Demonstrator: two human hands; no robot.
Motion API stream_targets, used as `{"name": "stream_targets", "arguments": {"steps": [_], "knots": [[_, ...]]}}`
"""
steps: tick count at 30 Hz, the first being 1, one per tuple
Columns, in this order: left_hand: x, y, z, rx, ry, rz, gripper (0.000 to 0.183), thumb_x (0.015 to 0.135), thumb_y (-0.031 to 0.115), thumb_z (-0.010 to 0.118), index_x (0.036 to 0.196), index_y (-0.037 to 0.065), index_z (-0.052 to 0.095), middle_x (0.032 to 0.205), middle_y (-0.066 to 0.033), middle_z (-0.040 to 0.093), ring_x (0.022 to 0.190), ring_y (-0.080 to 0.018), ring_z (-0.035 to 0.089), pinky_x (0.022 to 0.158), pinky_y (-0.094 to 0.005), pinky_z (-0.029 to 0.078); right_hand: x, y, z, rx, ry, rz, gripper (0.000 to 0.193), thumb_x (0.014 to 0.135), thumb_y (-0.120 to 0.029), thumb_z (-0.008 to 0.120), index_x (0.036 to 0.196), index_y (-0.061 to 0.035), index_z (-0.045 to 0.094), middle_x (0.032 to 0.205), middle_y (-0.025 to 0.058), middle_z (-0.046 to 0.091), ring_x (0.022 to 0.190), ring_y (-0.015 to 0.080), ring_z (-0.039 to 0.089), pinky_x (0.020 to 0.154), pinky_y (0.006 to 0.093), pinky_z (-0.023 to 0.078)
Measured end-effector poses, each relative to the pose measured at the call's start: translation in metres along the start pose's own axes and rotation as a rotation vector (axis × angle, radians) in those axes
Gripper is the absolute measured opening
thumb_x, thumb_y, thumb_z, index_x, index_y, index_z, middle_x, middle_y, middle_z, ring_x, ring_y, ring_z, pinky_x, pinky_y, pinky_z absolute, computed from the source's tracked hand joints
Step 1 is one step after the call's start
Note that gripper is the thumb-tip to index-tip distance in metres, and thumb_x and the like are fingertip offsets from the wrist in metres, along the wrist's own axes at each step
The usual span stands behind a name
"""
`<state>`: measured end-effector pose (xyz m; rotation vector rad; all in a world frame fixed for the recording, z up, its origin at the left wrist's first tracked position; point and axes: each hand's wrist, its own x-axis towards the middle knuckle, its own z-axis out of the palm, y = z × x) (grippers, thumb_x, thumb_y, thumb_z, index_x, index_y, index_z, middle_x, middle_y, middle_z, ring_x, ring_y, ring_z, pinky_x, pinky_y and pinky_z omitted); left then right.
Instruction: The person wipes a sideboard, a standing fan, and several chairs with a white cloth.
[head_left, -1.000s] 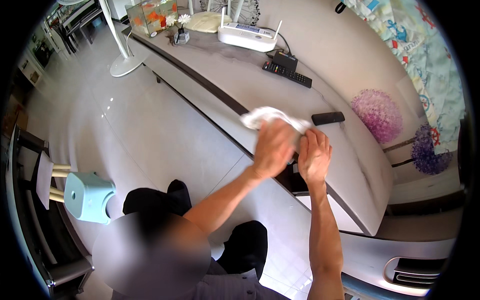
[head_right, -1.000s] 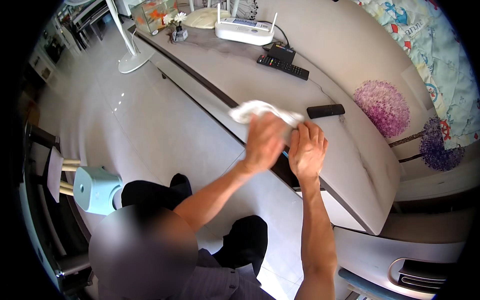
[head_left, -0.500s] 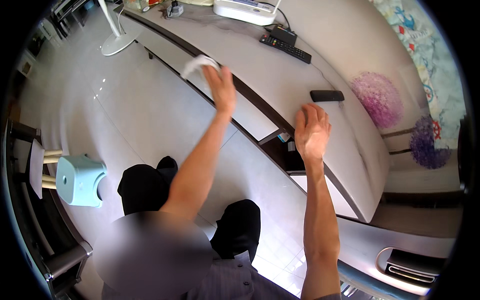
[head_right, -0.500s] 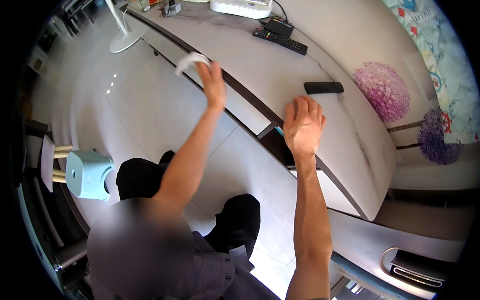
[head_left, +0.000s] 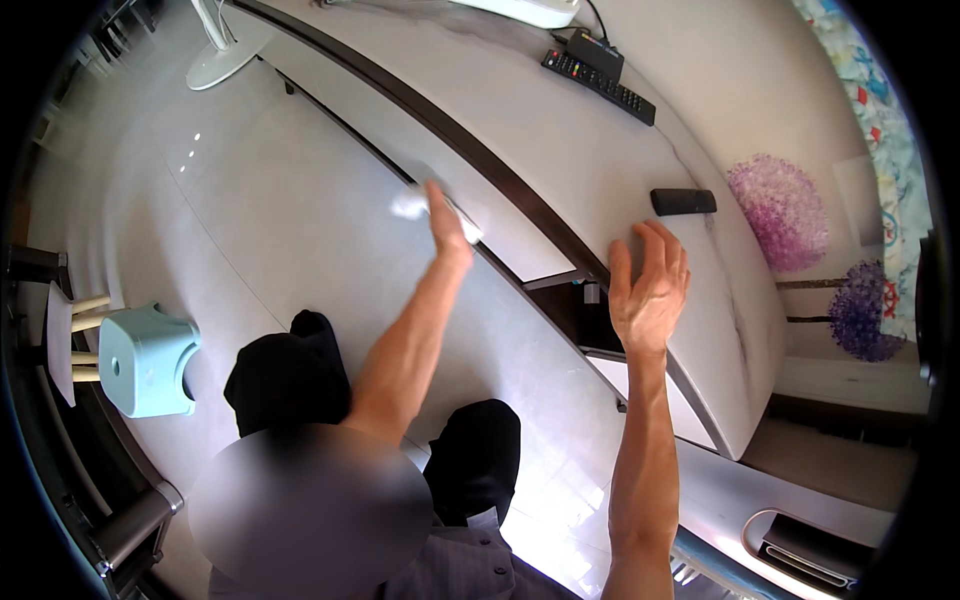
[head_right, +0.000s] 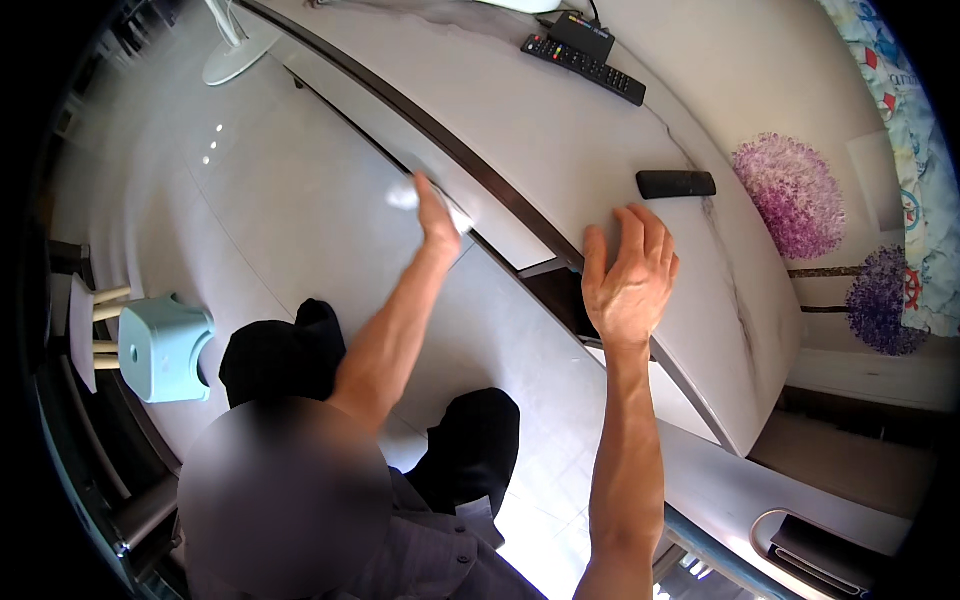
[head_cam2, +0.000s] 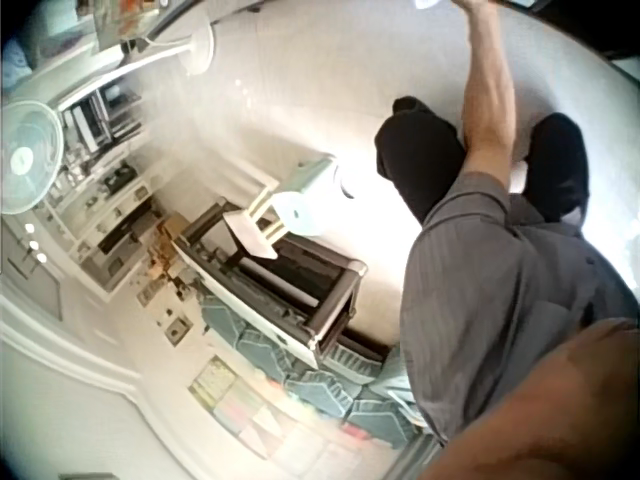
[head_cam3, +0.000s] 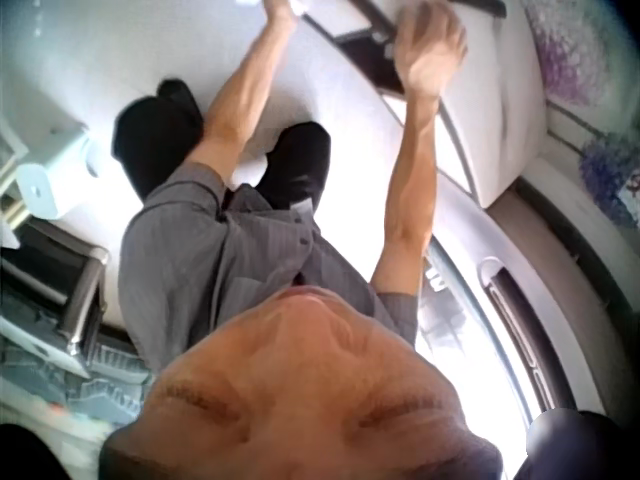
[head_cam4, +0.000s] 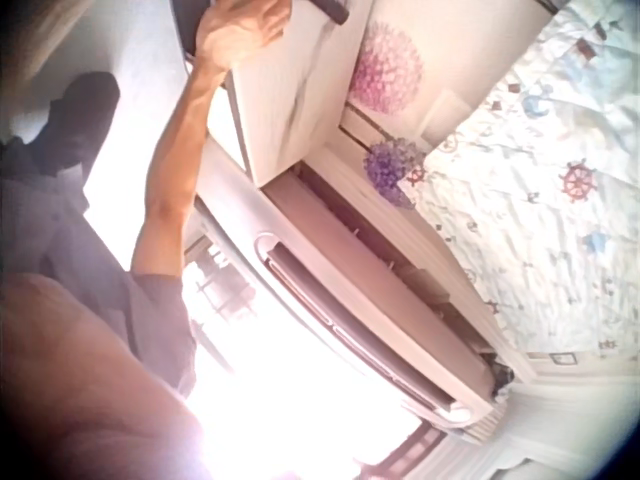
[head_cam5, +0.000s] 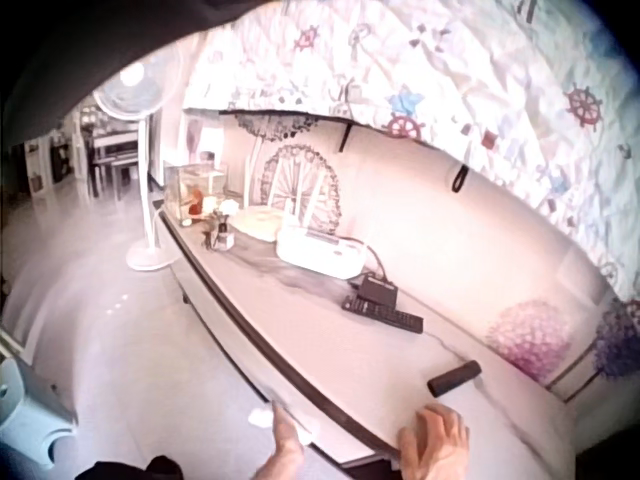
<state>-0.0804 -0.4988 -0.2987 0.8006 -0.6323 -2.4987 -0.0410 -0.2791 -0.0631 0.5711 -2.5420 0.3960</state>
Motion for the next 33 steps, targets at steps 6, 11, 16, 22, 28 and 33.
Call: {"name": "stream_targets", "arguments": {"steps": [6, 11, 16, 22, 28, 33], "knots": [[-0.003, 0.016, -0.012, -0.055, -0.090, -0.030, 0.082, 0.105, 0.067, 0.043, 0.163, 0.009, 0.033, 0.161, -0.0087, 0.045, 0.145, -0.0255, 0.046, 0.121, -0.0383, 0.036, 0.001, -0.002, 0.002, -0.044, 0.016, -0.014, 0.029, 0.093, -0.022, 0.071, 0.117, -0.0053, 0.068, 0.126, 0.0108, 0.067, 0.116, 0.0339, 0.063, 0.097, 0.0472, 0.047], [-0.088, -0.069, -0.021, 0.066, 0.044, -0.388, 0.084, 0.102, 0.068, 0.051, 0.163, 0.012, 0.034, 0.161, -0.0036, 0.045, 0.149, -0.0212, 0.042, 0.123, -0.0378, 0.034, -0.001, -0.001, 0.002, -0.046, 0.003, -0.044, 0.030, 0.094, -0.021, 0.070, 0.119, -0.0047, 0.068, 0.128, 0.0119, 0.067, 0.116, 0.0350, 0.062, 0.098, 0.0470, 0.047], [-0.065, -0.067, -0.027, -0.146, 0.147, -0.454, 0.079, 0.102, 0.071, 0.046, 0.146, 0.006, 0.054, 0.144, -0.0084, 0.060, 0.134, -0.0248, 0.056, 0.115, -0.0395, 0.043, -0.001, -0.001, -0.002, -0.048, -0.005, -0.084, 0.030, 0.095, -0.019, 0.069, 0.121, -0.0037, 0.067, 0.130, 0.0134, 0.066, 0.118, 0.0364, 0.062, 0.100, 0.0475, 0.047], [0.040, 0.013, -0.047, -0.238, -0.030, -0.220, 0.069, 0.108, 0.065, 0.037, 0.148, 0.011, 0.053, 0.146, -0.0055, 0.059, 0.134, -0.0236, 0.055, 0.115, -0.0395, 0.043, 0.000, -0.003, 0.000, -0.069, -0.034, -0.052, 0.030, 0.096, -0.019, 0.068, 0.122, -0.0034, 0.066, 0.131, 0.0135, 0.065, 0.118, 0.0358, 0.062, 0.101, 0.0469, 0.047], [0.114, 0.115, -0.033, -0.135, 0.072, 0.011, 0.072, 0.108, 0.063, 0.037, 0.158, 0.010, 0.041, 0.153, -0.0075, 0.054, 0.139, -0.0258, 0.052, 0.118, -0.0428, 0.041, 0.001, -0.006, -0.001, -0.113, -0.044, -0.028, 0.031, 0.096, -0.019, 0.067, 0.123, -0.0035, 0.066, 0.131, 0.0138, 0.065, 0.119, 0.0364, 0.061, 0.101, 0.0472, 0.046], [0.073, 0.062, -0.033, 0.048, 0.006, -0.085, 0.077, 0.106, 0.066, 0.040, 0.159, 0.010, 0.041, 0.154, -0.0072, 0.053, 0.143, -0.0283, 0.050, 0.118, -0.0440, 0.041, 0.001, -0.006, -0.002, -0.095, -0.031, -0.064, 0.031, 0.097, -0.019, 0.066, 0.123, -0.0018, 0.065, 0.131, 0.0157, 0.064, 0.120, 0.0376, 0.060, 0.101, 0.0481, 0.046]]}}
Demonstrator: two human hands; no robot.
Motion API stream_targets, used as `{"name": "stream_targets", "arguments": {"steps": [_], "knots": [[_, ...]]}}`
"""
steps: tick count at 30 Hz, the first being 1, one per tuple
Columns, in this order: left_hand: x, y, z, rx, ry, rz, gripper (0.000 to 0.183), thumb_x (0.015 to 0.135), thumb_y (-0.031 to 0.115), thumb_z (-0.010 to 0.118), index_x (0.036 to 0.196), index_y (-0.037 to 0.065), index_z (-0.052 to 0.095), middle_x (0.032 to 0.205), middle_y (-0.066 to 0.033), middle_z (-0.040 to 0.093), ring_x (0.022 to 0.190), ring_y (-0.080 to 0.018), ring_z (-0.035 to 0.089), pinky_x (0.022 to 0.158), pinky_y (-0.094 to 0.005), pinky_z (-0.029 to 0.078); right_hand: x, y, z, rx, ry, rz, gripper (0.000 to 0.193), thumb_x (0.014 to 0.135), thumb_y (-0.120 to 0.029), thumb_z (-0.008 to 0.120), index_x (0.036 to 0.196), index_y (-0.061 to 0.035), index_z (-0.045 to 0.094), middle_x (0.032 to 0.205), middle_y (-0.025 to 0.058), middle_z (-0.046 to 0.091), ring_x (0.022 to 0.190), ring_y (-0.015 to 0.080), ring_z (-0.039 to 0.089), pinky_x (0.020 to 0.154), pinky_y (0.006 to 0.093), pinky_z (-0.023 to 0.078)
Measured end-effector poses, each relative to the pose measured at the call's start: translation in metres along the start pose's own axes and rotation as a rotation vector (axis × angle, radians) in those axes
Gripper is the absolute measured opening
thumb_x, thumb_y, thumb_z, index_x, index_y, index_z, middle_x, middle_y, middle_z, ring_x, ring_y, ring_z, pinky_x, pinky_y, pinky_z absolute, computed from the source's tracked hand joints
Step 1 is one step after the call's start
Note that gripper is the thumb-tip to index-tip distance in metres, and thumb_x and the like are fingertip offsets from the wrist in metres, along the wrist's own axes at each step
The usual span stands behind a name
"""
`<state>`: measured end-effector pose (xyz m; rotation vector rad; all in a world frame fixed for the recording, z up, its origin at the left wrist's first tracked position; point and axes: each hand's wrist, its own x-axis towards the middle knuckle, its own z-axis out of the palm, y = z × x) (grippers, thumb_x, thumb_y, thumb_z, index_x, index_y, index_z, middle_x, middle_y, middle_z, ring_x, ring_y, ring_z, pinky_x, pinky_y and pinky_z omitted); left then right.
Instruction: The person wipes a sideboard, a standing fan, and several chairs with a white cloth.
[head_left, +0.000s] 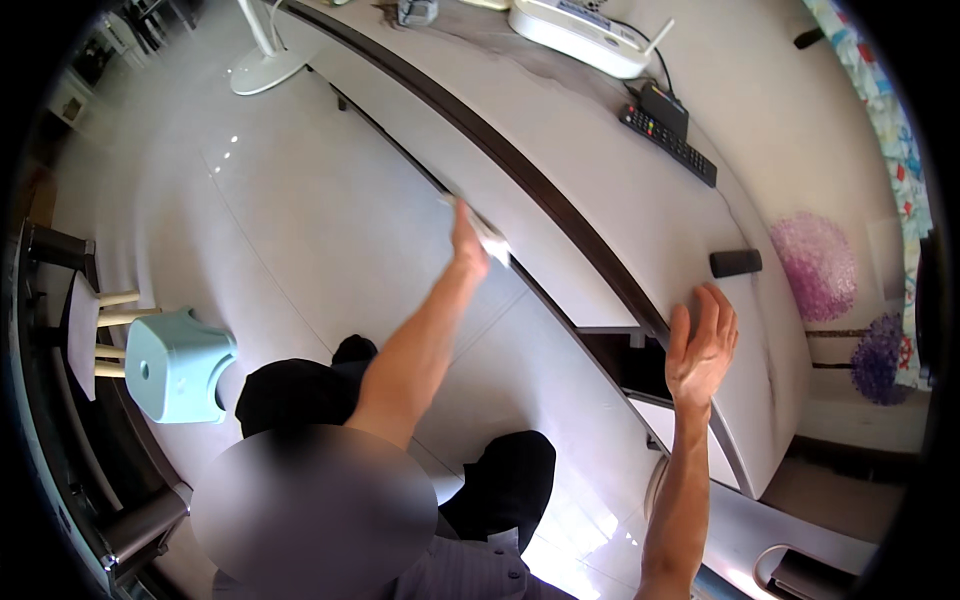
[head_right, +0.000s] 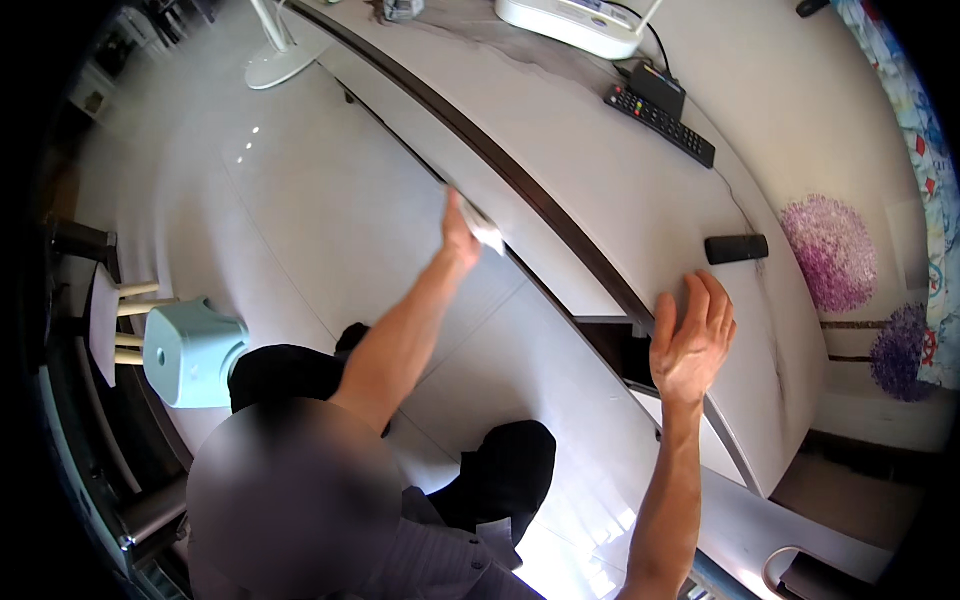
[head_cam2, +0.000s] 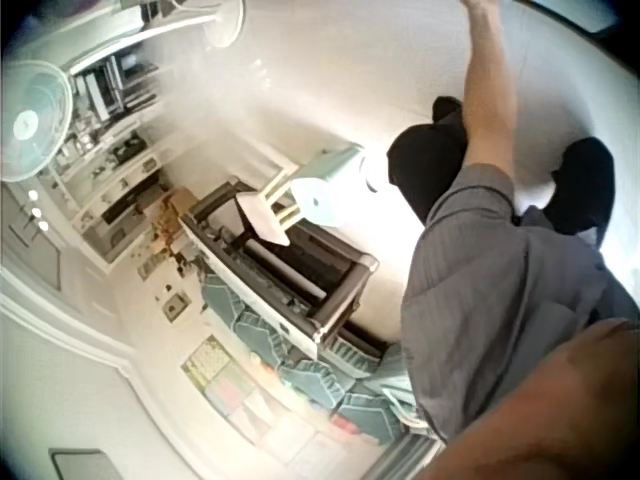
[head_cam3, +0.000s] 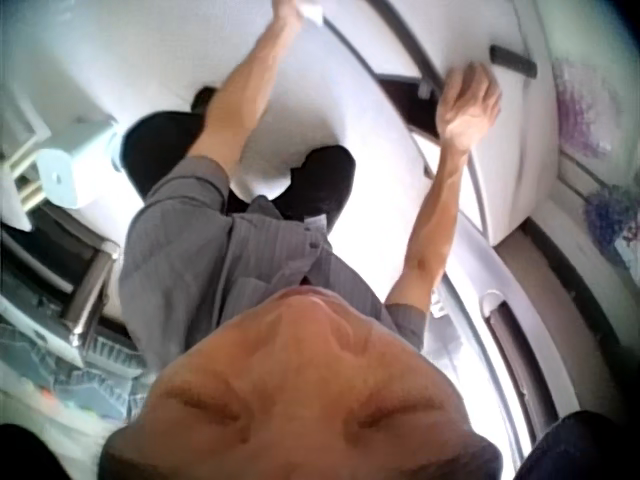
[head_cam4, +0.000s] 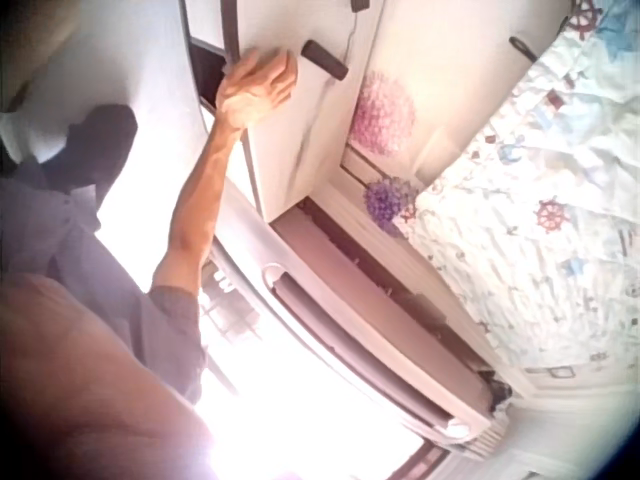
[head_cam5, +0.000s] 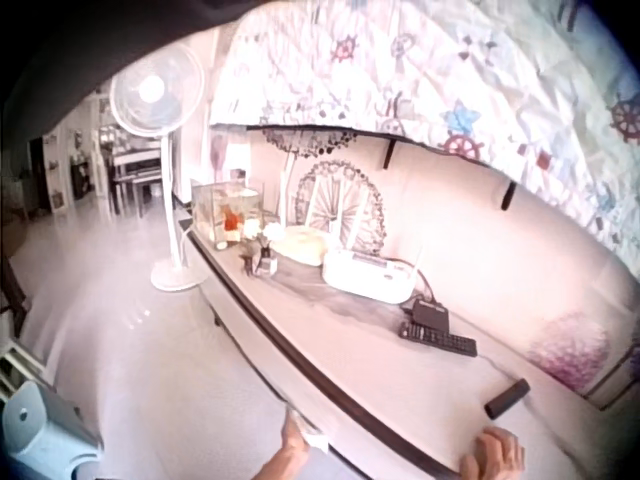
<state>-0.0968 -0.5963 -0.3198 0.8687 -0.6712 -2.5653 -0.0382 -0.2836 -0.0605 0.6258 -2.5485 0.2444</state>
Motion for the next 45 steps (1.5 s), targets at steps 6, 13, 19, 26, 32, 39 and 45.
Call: {"name": "stream_targets", "arguments": {"steps": [6, 13, 19, 26, 32, 39, 45], "knots": [[0.009, 0.026, -0.016, -0.242, -0.064, -0.389, 0.089, 0.101, 0.076, 0.041, 0.160, 0.009, 0.038, 0.160, -0.0121, 0.048, 0.144, -0.0343, 0.048, 0.118, -0.0529, 0.041, -0.004, 0.005, -0.002, 0.019, -0.030, -0.011, 0.033, 0.099, -0.018, 0.066, 0.126, 0.0008, 0.064, 0.134, 0.0191, 0.063, 0.123, 0.0408, 0.059, 0.105, 0.0487, 0.044], [0.122, 0.167, -0.026, -0.281, -0.057, -0.262, 0.109, 0.092, 0.089, 0.038, 0.163, 0.006, 0.032, 0.167, -0.0178, 0.035, 0.152, -0.0410, 0.036, 0.124, -0.0614, 0.027, 0.041, -0.036, 0.011, 0.060, -0.228, -0.030, 0.061, 0.106, -0.049, 0.055, 0.138, 0.0025, 0.056, 0.146, 0.0230, 0.051, 0.135, 0.0446, 0.049, 0.115, 0.0537, 0.036], [0.228, 0.267, -0.060, -0.219, -0.056, -0.194, 0.118, 0.090, 0.089, 0.041, 0.161, -0.004, 0.030, 0.167, -0.0224, 0.033, 0.152, -0.0443, 0.035, 0.126, -0.0617, 0.024, 0.102, -0.089, 0.046, 0.057, -0.331, -0.108, 0.078, 0.102, -0.060, 0.055, 0.147, 0.0033, 0.051, 0.153, 0.0249, 0.044, 0.145, 0.0456, 0.039, 0.120, 0.0558, 0.029], [0.338, 0.379, -0.077, -0.179, -0.209, 0.144, 0.098, 0.098, 0.079, 0.043, 0.156, 0.000, 0.040, 0.158, -0.0193, 0.048, 0.146, -0.0366, 0.046, 0.125, -0.0521, 0.033, 0.104, -0.094, 0.044, 0.122, -0.370, -0.041, 0.089, 0.101, -0.070, 0.048, 0.147, 0.0057, 0.051, 0.156, 0.0262, 0.042, 0.147, 0.0468, 0.038, 0.120, 0.0566, 0.030], [0.355, 0.361, -0.093, -0.005, -0.043, 0.231, 0.065, 0.105, 0.060, 0.052, 0.142, 0.006, 0.055, 0.139, -0.0100, 0.063, 0.125, -0.0269, 0.063, 0.111, -0.0435, 0.049, 0.107, -0.093, 0.052, 0.106, -0.361, -0.042, 0.090, 0.101, -0.071, 0.048, 0.146, 0.0069, 0.051, 0.155, 0.0274, 0.044, 0.146, 0.0458, 0.041, 0.120, 0.0554, 0.032], [0.171, 0.174, -0.092, 0.032, -0.182, -0.016, 0.050, 0.110, 0.039, 0.055, 0.150, 0.010, 0.048, 0.146, -0.0057, 0.057, 0.132, -0.0211, 0.057, 0.112, -0.0405, 0.046, 0.104, -0.086, 0.052, 0.105, -0.355, -0.077, 0.086, 0.103, -0.066, 0.048, 0.148, 0.0074, 0.049, 0.155, 0.0279, 0.043, 0.145, 0.0454, 0.042, 0.120, 0.0548, 0.031], [0.103, 0.126, -0.107, -0.059, -0.114, -0.366, 0.043, 0.112, 0.027, 0.051, 0.147, 0.002, 0.047, 0.138, -0.0104, 0.060, 0.127, -0.0243, 0.060, 0.110, -0.0419, 0.049, 0.101, -0.088, 0.052, 0.074, -0.354, -0.100, 0.087, 0.103, -0.066, 0.048, 0.149, 0.0076, 0.048, 0.155, 0.0287, 0.044, 0.145, 0.0463, 0.043, 0.120, 0.0553, 0.032]]}}
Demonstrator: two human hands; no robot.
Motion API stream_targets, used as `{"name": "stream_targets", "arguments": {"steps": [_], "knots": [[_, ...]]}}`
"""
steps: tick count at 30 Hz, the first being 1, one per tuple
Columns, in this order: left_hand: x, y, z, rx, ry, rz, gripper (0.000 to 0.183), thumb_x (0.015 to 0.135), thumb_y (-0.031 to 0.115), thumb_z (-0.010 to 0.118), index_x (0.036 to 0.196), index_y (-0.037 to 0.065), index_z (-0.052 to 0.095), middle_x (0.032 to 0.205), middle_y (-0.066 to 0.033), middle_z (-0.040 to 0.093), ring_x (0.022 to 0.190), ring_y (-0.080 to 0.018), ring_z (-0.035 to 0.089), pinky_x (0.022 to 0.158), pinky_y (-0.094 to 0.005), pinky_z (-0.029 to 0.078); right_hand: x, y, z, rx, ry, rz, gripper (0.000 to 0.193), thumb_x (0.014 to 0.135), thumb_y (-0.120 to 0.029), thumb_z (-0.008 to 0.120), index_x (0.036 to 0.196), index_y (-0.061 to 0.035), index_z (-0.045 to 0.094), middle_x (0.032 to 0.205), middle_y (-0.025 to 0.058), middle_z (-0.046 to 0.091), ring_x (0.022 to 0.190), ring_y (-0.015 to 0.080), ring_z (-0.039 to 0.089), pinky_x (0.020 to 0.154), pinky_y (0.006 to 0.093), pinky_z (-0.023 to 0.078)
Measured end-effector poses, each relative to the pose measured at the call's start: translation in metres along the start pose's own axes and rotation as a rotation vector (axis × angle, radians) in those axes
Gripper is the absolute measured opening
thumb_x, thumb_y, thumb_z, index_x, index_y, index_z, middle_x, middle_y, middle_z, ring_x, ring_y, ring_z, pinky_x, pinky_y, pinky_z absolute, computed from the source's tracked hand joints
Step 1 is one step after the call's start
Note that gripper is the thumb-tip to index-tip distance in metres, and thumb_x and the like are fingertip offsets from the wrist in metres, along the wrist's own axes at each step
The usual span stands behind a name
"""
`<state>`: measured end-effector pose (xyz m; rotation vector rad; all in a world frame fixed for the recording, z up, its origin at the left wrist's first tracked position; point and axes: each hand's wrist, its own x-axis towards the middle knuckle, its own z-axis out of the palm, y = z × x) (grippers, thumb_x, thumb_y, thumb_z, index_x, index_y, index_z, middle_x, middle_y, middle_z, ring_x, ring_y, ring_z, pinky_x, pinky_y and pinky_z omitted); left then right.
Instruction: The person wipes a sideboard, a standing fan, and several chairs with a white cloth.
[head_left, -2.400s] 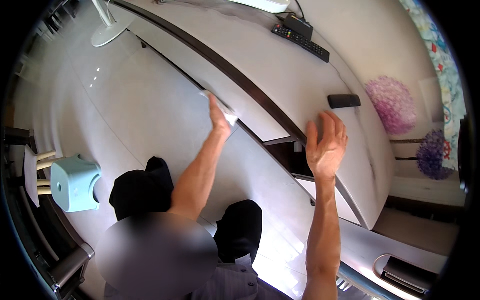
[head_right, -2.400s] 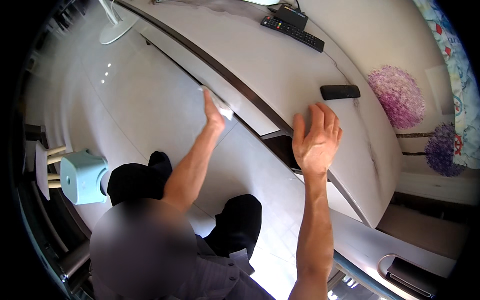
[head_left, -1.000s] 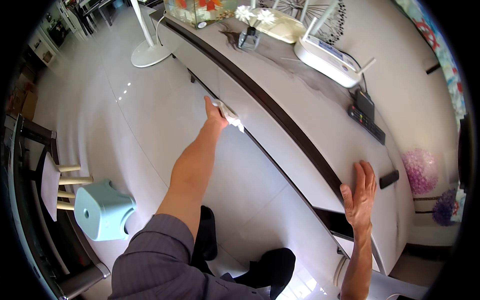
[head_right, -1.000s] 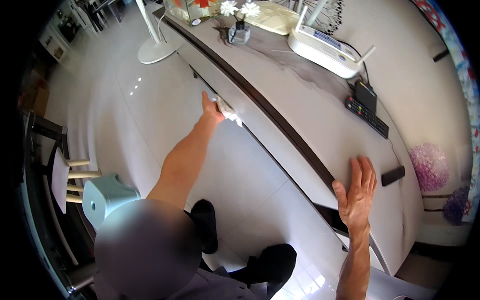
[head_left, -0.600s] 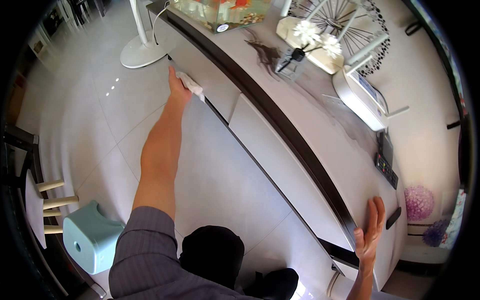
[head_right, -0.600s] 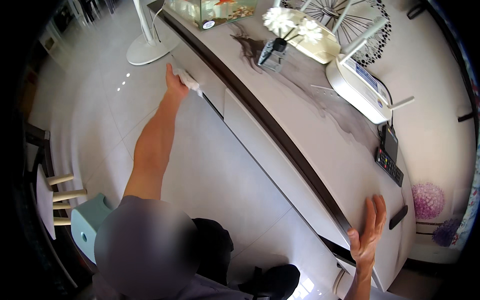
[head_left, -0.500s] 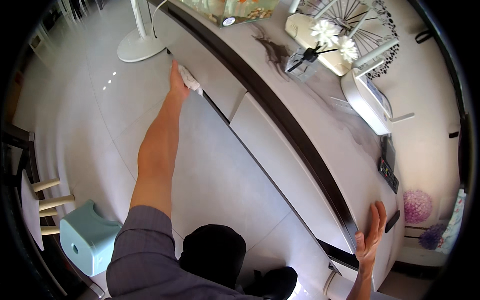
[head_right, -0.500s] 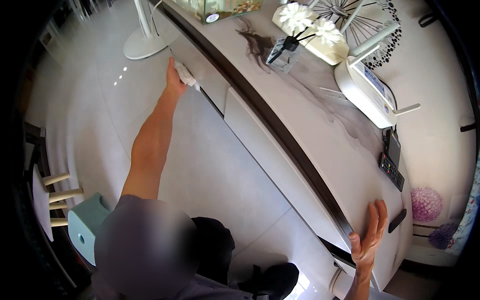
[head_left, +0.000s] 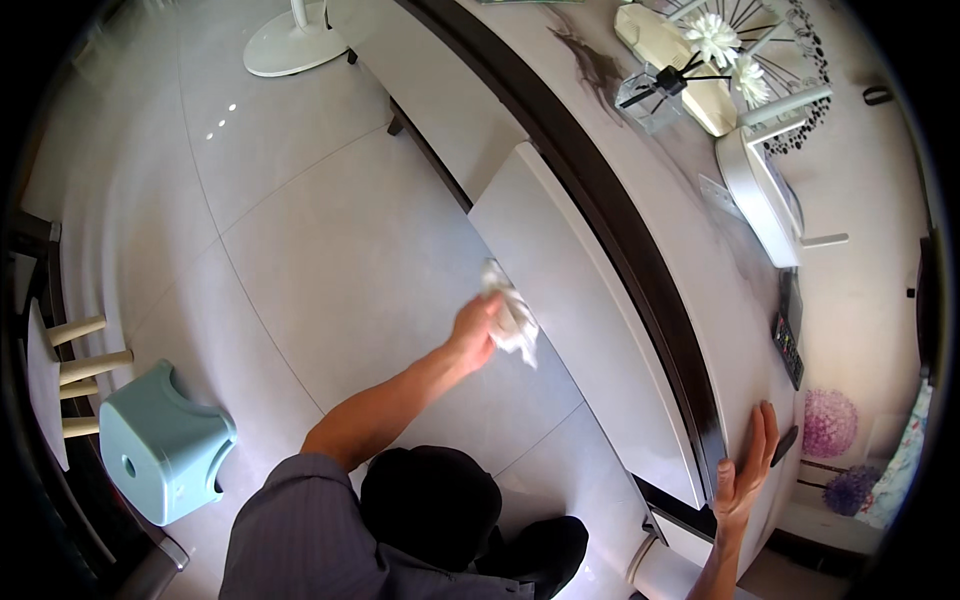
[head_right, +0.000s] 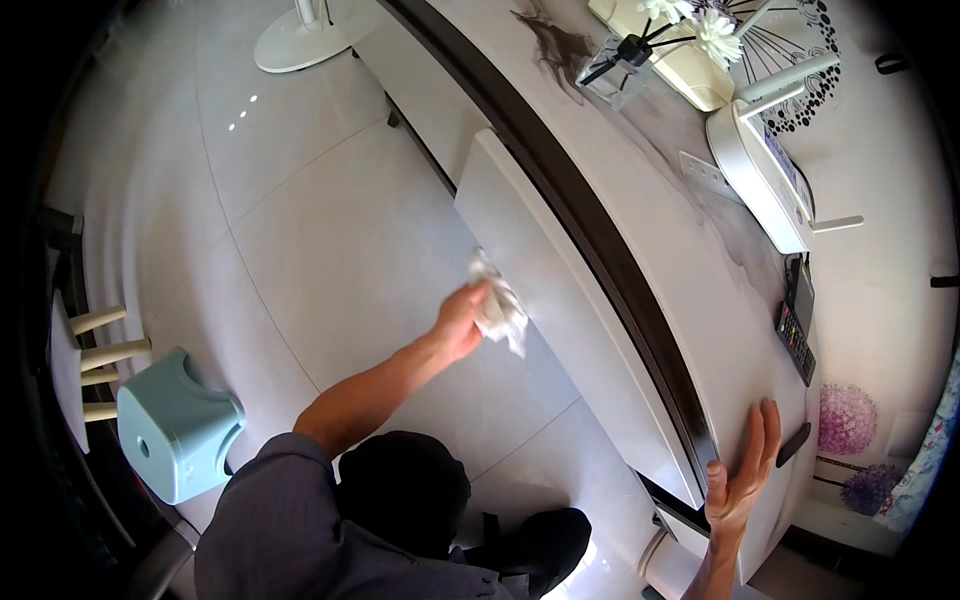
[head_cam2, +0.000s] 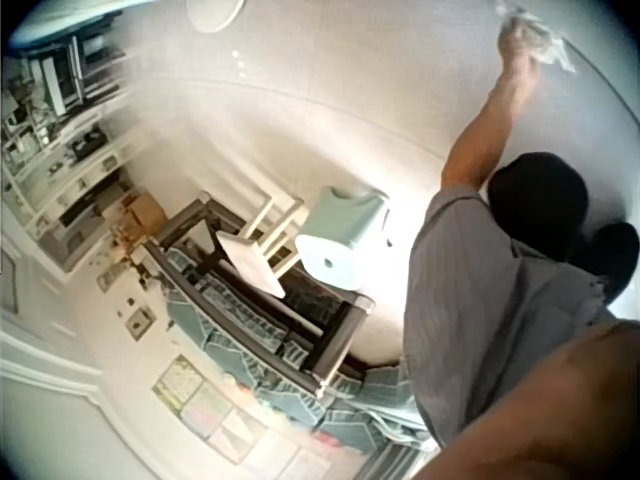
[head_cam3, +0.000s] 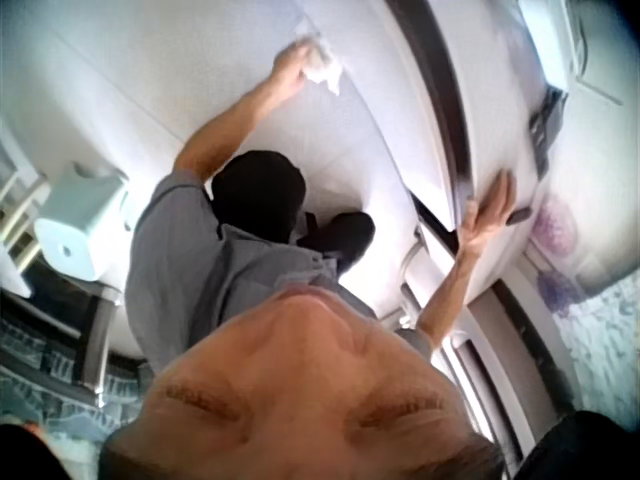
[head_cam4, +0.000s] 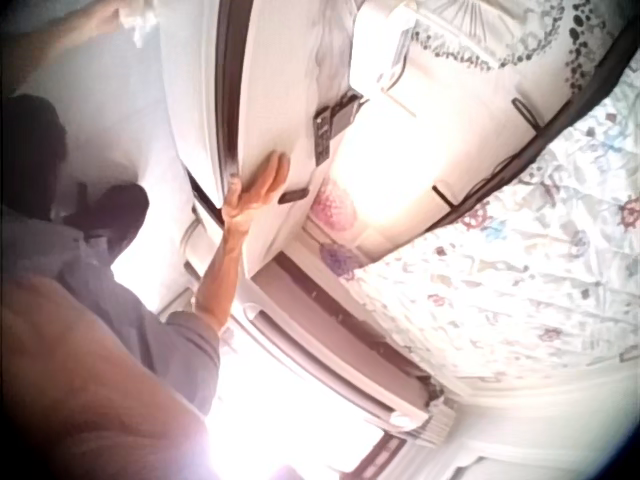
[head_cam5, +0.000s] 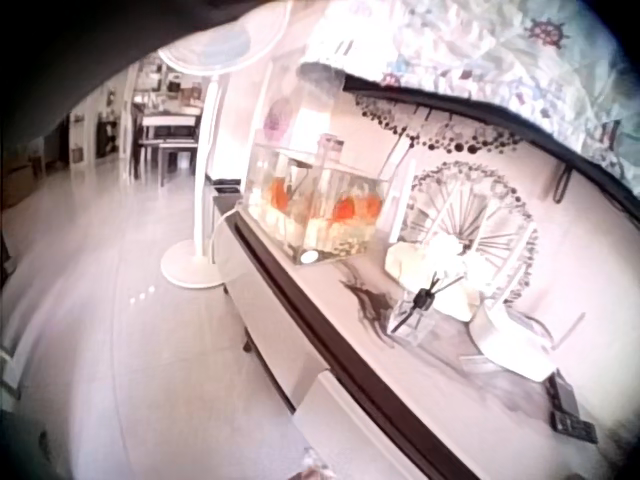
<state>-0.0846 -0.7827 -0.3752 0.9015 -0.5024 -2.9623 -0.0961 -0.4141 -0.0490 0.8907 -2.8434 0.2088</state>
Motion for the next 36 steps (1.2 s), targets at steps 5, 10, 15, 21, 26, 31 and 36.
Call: {"name": "stream_targets", "arguments": {"steps": [5, 10, 15, 21, 26, 31, 36], "knots": [[0.085, 0.091, 0.011, -0.234, 0.215, 0.357, 0.038, 0.111, 0.029, 0.053, 0.139, 0.004, 0.053, 0.136, -0.0103, 0.062, 0.123, -0.0260, 0.062, 0.106, -0.0444, 0.052, 0.001, -0.002, 0.000, -0.050, 0.007, -0.014, 0.088, 0.102, -0.067, 0.049, 0.149, 0.0078, 0.049, 0.154, 0.0295, 0.045, 0.143, 0.0472, 0.044, 0.119, 0.0556, 0.034], [0.139, 0.164, 0.028, -0.226, 0.226, 0.327, 0.063, 0.108, 0.056, 0.046, 0.150, 0.010, 0.048, 0.146, -0.0097, 0.058, 0.132, -0.0305, 0.058, 0.108, -0.0512, 0.050, 0.000, -0.006, 0.002, -0.096, 0.022, 0.002, 0.091, 0.100, -0.070, 0.050, 0.147, 0.0080, 0.051, 0.152, 0.0300, 0.046, 0.142, 0.0484, 0.046, 0.117, 0.0560, 0.037], [0.104, 0.088, 0.006, -0.055, 0.035, 0.202, 0.059, 0.110, 0.056, 0.042, 0.150, 0.013, 0.049, 0.142, -0.0074, 0.061, 0.129, -0.0254, 0.060, 0.105, -0.0479, 0.053, 0.003, -0.011, 0.001, -0.114, 0.035, -0.013, 0.095, 0.099, -0.073, 0.050, 0.146, 0.0087, 0.052, 0.151, 0.0304, 0.048, 0.140, 0.0490, 0.047, 0.116, 0.0563, 0.037], [-0.035, -0.031, -0.005, -0.128, -0.068, -0.223, 0.046, 0.115, 0.033, 0.034, 0.144, 0.001, 0.048, 0.139, -0.0151, 0.060, 0.132, -0.0291, 0.058, 0.114, -0.0470, 0.048, 0.003, -0.012, 0.000, -0.089, 0.039, -0.011, 0.097, 0.098, -0.076, 0.049, 0.143, 0.0099, 0.053, 0.150, 0.0302, 0.049, 0.138, 0.0494, 0.048, 0.115, 0.0570, 0.037], [-0.056, 0.101, 0.021, -0.018, 0.040, 0.694, 0.046, 0.112, 0.036, 0.048, 0.139, -0.001, 0.055, 0.136, -0.0101, 0.063, 0.126, -0.0224, 0.061, 0.111, -0.0404, 0.047, 0.000, -0.013, 0.000, -0.134, 0.059, -0.034, 0.095, 0.097, -0.074, 0.052, 0.140, 0.0102, 0.055, 0.149, 0.0299, 0.050, 0.137, 0.0501, 0.049, 0.114, 0.0576, 0.038], [-0.052, 0.111, 0.114, 1.010, 0.100, 1.427, 0.043, 0.100, 0.024, 0.068, 0.133, -0.003, 0.063, 0.142, -0.0157, 0.060, 0.135, -0.0337, 0.056, 0.115, -0.0378, 0.039, -0.001, -0.015, -0.001, -0.108, 0.099, -0.015, 0.093, 0.094, -0.073, 0.057, 0.138, 0.0083, 0.058, 0.146, 0.0291, 0.052, 0.135, 0.0500, 0.050, 0.113, 0.0571, 0.039], [-0.107, 0.046, 0.130, 1.581, -0.601, 1.650, 0.044, 0.091, 0.022, 0.074, 0.128, -0.001, 0.068, 0.142, -0.0163, 0.061, 0.139, -0.0411, 0.052, 0.119, -0.0612, 0.025, -0.002, -0.012, -0.002, -0.072, 0.166, -0.047, 0.083, 0.093, -0.068, 0.062, 0.132, 0.0058, 0.062, 0.141, 0.0262, 0.057, 0.133, 0.0476, 0.053, 0.109, 0.0555, 0.043]]}}
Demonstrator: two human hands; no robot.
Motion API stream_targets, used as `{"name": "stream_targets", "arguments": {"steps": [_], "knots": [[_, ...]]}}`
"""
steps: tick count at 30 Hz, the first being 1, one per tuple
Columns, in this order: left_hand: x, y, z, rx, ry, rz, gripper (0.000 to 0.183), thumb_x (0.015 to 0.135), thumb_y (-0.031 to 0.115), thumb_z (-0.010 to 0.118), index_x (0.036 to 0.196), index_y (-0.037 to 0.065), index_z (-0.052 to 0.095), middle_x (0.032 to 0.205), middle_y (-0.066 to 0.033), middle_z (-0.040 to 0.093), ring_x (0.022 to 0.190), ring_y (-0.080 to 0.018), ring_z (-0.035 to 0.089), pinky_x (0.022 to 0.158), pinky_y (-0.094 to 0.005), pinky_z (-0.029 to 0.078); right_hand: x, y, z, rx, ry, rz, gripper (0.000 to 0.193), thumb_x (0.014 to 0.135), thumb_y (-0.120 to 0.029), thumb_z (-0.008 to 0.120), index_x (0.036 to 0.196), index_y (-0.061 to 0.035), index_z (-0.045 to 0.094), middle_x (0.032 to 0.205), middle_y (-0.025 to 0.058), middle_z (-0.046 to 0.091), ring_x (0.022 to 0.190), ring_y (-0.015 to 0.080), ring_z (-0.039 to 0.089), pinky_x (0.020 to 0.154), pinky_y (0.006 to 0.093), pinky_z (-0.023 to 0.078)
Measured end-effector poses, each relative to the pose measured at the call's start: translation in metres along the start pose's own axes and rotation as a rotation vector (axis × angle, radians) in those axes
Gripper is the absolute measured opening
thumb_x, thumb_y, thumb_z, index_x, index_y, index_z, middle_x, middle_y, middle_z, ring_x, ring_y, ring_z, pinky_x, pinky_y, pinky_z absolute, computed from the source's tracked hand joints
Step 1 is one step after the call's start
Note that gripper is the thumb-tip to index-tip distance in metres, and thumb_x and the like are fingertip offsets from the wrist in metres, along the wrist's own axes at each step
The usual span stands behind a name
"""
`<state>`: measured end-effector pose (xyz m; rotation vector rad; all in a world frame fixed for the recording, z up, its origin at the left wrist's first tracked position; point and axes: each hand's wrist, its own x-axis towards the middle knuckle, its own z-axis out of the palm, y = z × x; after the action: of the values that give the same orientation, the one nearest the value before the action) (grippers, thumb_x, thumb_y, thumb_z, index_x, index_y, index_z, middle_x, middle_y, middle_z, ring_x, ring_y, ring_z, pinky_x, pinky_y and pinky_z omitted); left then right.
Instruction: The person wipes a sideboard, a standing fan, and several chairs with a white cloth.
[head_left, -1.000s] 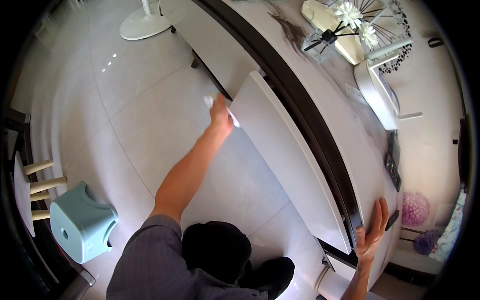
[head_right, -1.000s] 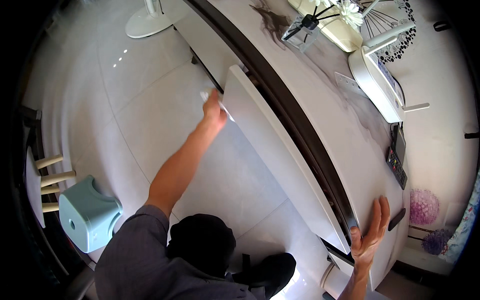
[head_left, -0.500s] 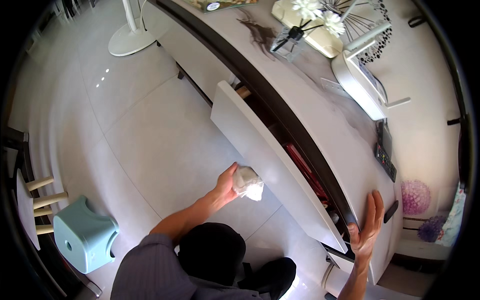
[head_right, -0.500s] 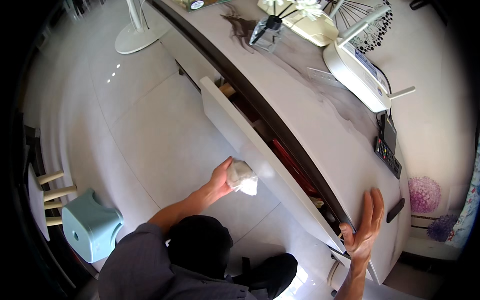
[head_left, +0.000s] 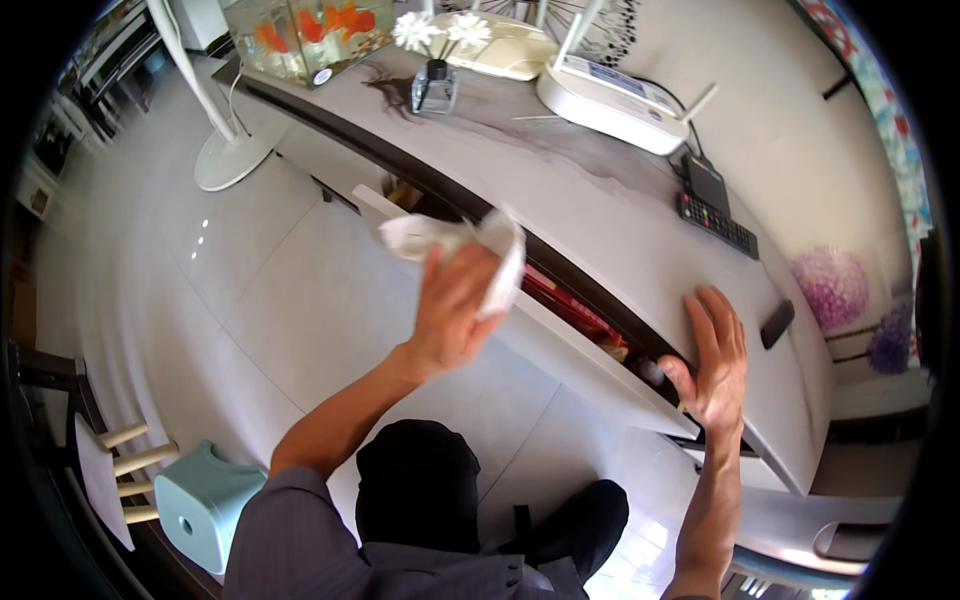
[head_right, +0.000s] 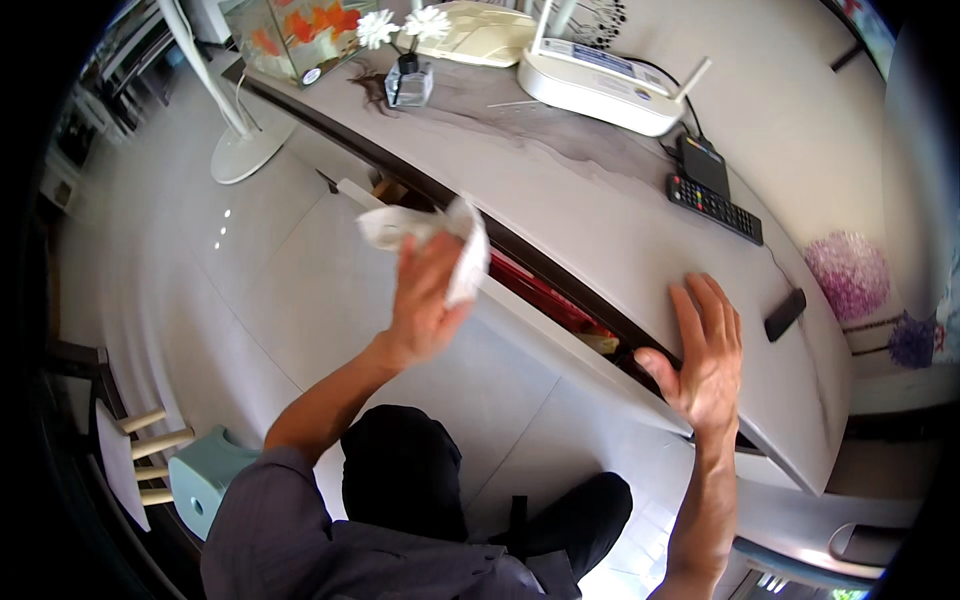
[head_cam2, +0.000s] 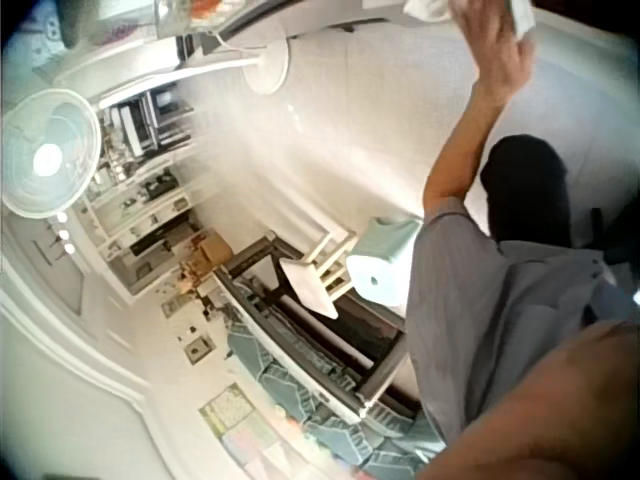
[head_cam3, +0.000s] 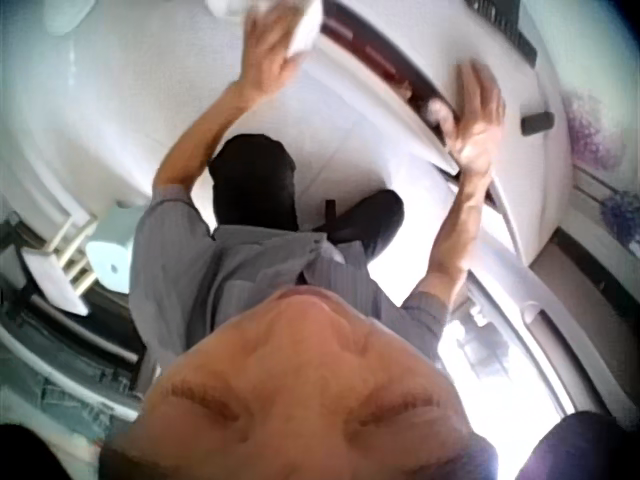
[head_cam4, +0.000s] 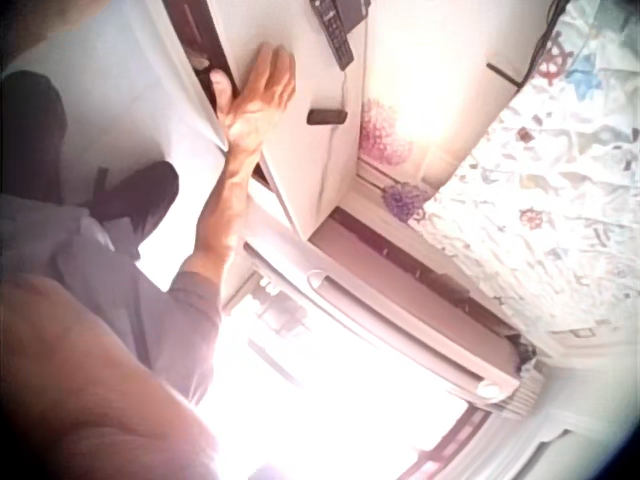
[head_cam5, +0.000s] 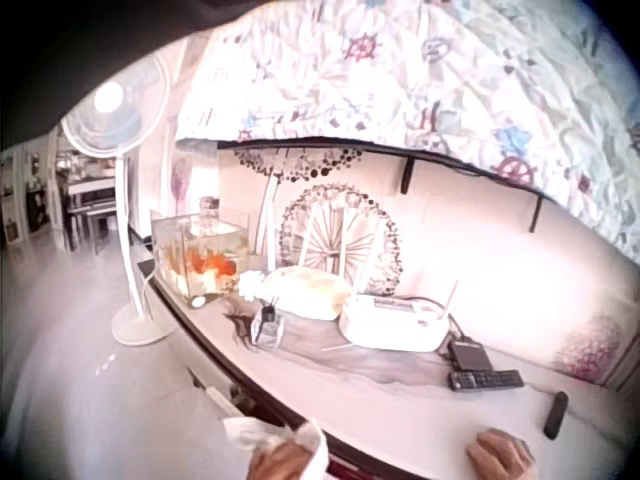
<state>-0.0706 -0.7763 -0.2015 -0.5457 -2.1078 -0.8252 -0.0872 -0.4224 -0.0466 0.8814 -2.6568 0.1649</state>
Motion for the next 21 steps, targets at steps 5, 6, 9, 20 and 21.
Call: {"name": "stream_targets", "arguments": {"steps": [5, 6, 9, 20, 21], "knots": [[0.011, 0.050, 0.039, -0.313, -0.517, 0.501, 0.056, 0.085, 0.019, 0.076, 0.137, 0.004, 0.066, 0.152, -0.0117, 0.057, 0.145, -0.0299, 0.049, 0.123, -0.0506, 0.031, -0.011, 0.000, 0.004, 0.094, 0.195, -0.126, 0.061, 0.089, -0.051, 0.076, 0.116, 0.0028, 0.070, 0.123, 0.0200, 0.066, 0.112, 0.0422, 0.064, 0.096, 0.0509, 0.051], [0.016, 0.059, 0.049, -0.281, -0.518, 0.598, 0.052, 0.089, 0.018, 0.072, 0.138, 0.004, 0.065, 0.152, -0.0105, 0.057, 0.145, -0.0284, 0.049, 0.124, -0.0487, 0.032, -0.015, -0.002, 0.006, 0.122, 0.258, -0.174, 0.051, 0.085, -0.043, 0.080, 0.110, 0.0010, 0.071, 0.113, 0.0167, 0.068, 0.103, 0.0394, 0.066, 0.091, 0.0480, 0.053], [0.031, 0.102, 0.091, -0.249, -0.440, 0.850, 0.042, 0.096, 0.019, 0.061, 0.134, 0.002, 0.066, 0.148, -0.0086, 0.059, 0.144, -0.0272, 0.049, 0.125, -0.0450, 0.032, -0.025, -0.010, 0.010, 0.263, 0.313, -0.176, 0.045, 0.086, -0.038, 0.081, 0.107, 0.0006, 0.072, 0.111, 0.0167, 0.069, 0.101, 0.0381, 0.066, 0.089, 0.0459, 0.054], [-0.010, 0.095, 0.158, -1.003, -1.025, 0.018, 0.006, 0.087, 0.006, 0.066, 0.092, 0.006, 0.069, 0.098, -0.0097, 0.070, 0.103, -0.0295, 0.065, 0.084, -0.0408, 0.053, -0.060, -0.076, 0.057, 0.439, 0.087, -0.035, 0.029, 0.078, -0.003, 0.082, 0.106, -0.0003, 0.073, 0.108, 0.0149, 0.072, 0.090, 0.0357, 0.071, 0.078, 0.0445, 0.059], [-0.020, 0.078, 0.160, -0.780, -1.011, 0.143, 0.007, 0.087, 0.006, 0.065, 0.091, 0.006, 0.069, 0.097, -0.0099, 0.070, 0.103, -0.0298, 0.065, 0.085, -0.0414, 0.053, -0.056, -0.078, 0.063, 0.418, 0.114, -0.059, 0.030, 0.078, -0.003, 0.082, 0.106, -0.0006, 0.073, 0.108, 0.0147, 0.071, 0.092, 0.0354, 0.071, 0.079, 0.0441, 0.059]]}}
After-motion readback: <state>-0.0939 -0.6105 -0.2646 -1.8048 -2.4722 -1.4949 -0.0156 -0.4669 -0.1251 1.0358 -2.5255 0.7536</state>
